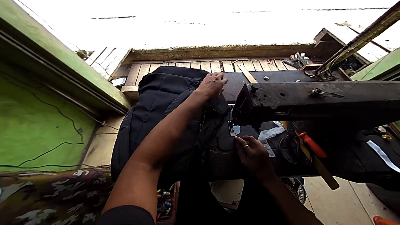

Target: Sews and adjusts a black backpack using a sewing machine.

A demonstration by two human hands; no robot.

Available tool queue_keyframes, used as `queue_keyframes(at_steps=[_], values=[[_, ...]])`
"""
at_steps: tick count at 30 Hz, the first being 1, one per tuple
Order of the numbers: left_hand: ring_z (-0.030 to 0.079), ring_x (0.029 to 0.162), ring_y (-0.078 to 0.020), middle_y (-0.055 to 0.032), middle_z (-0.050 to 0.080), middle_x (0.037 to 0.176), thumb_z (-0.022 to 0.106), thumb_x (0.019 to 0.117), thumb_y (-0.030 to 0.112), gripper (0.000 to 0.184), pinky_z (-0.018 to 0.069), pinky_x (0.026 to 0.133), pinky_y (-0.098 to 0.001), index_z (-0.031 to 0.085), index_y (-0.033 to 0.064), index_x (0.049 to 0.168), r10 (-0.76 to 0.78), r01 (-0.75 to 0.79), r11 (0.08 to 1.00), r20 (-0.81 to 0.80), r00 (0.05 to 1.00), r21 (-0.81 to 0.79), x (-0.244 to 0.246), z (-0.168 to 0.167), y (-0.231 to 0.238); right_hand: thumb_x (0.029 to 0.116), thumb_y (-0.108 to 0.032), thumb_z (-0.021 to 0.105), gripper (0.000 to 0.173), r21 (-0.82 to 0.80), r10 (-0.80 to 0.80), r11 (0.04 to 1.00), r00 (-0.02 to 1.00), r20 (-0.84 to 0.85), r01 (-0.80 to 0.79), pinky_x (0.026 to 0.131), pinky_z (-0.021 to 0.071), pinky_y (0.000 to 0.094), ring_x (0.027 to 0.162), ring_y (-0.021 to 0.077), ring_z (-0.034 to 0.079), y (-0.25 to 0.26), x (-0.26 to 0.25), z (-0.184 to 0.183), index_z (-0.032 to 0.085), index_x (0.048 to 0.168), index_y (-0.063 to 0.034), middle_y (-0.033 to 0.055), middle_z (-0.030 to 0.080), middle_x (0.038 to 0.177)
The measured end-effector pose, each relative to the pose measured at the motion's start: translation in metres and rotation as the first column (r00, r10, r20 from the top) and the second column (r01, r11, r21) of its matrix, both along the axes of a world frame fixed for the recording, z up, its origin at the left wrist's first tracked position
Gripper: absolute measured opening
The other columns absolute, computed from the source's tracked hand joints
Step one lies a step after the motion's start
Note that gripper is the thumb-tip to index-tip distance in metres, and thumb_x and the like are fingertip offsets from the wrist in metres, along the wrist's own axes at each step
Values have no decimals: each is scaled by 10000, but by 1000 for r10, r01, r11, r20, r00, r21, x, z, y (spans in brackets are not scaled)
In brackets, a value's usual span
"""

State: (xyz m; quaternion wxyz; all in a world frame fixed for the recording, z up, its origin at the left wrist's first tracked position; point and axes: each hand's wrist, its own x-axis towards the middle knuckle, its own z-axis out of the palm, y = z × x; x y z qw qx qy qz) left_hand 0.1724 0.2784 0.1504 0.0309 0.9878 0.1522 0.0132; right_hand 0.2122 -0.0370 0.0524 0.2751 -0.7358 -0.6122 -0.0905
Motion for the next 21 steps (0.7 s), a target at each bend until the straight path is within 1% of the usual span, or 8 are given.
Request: queue_keyframes(at_steps=[5,7,9,11,14,16,18,21], values=[[627,1123,-386,-200,646,1169,693,981,340,364,520,948,-540,701,27,1168,146,-139,987,76,986,-83,-143,18,-24,1027,-280,500,364,-4,45,999,999,-3,-45,728,561,436,898,320,703,4,-5,4,767,1192,-95,159,723,1076],[648,1083,-358,-172,660,1138,717,956,405,403,542,924,-542,716,49,1145,237,-226,967,95,967,-117,-206,17,-49,1031,-293,510,375,-21,88,996,992,-93,-90,754,573,458,927,331,714,12,-18,11,740,1242,-85,164,725,1098],[664,1054,-313,-134,673,1120,740,903,497,489,558,893,-532,722,74,1148,322,-299,942,158,934,-150,-261,12,-78,1037,-322,524,412,-66,99,991,968,-229,-117,818,586,472,977,338,711,23,-35,22,694,1306,-59,168,715,1120],[659,1139,-308,-143,677,1214,737,843,607,665,549,950,-532,707,62,1222,412,-374,904,191,891,-206,-300,2,-112,1045,-344,533,466,-141,61,983,937,-345,-116,904,567,494,1050,360,700,37,-54,34,643,1350,-10,199,703,1164],[598,1294,-361,-204,614,1391,706,787,715,964,496,1067,-531,569,18,1438,514,-459,846,184,838,-270,-319,-11,-166,1052,-364,525,532,-223,-9,969,883,-470,-108,996,523,508,1162,380,657,60,-67,41,571,1430,7,234,662,1268],[539,1367,-405,-226,563,1467,710,797,683,997,440,1130,-540,494,17,1507,571,-520,814,188,799,-259,-318,-23,-192,1057,-352,525,525,-269,-47,956,845,-532,-117,1022,504,516,1209,366,635,73,-69,44,537,1473,-32,213,639,1329],[590,1293,-438,-254,591,1415,713,835,552,874,479,1068,-571,509,21,1499,628,-595,778,222,746,-203,-312,-31,-209,1059,-314,532,504,-284,-50,950,831,-554,-133,1006,501,547,1226,367,624,84,-68,44,515,1506,-82,192,634,1348],[699,1030,-417,-261,666,1209,691,843,426,750,575,857,-553,556,23,1461,695,-698,710,244,676,-92,-305,-31,-228,1070,-290,526,517,-323,-26,925,816,-577,-199,1034,472,558,1269,358,590,93,-66,48,455,1557,-131,173,615,1386]])
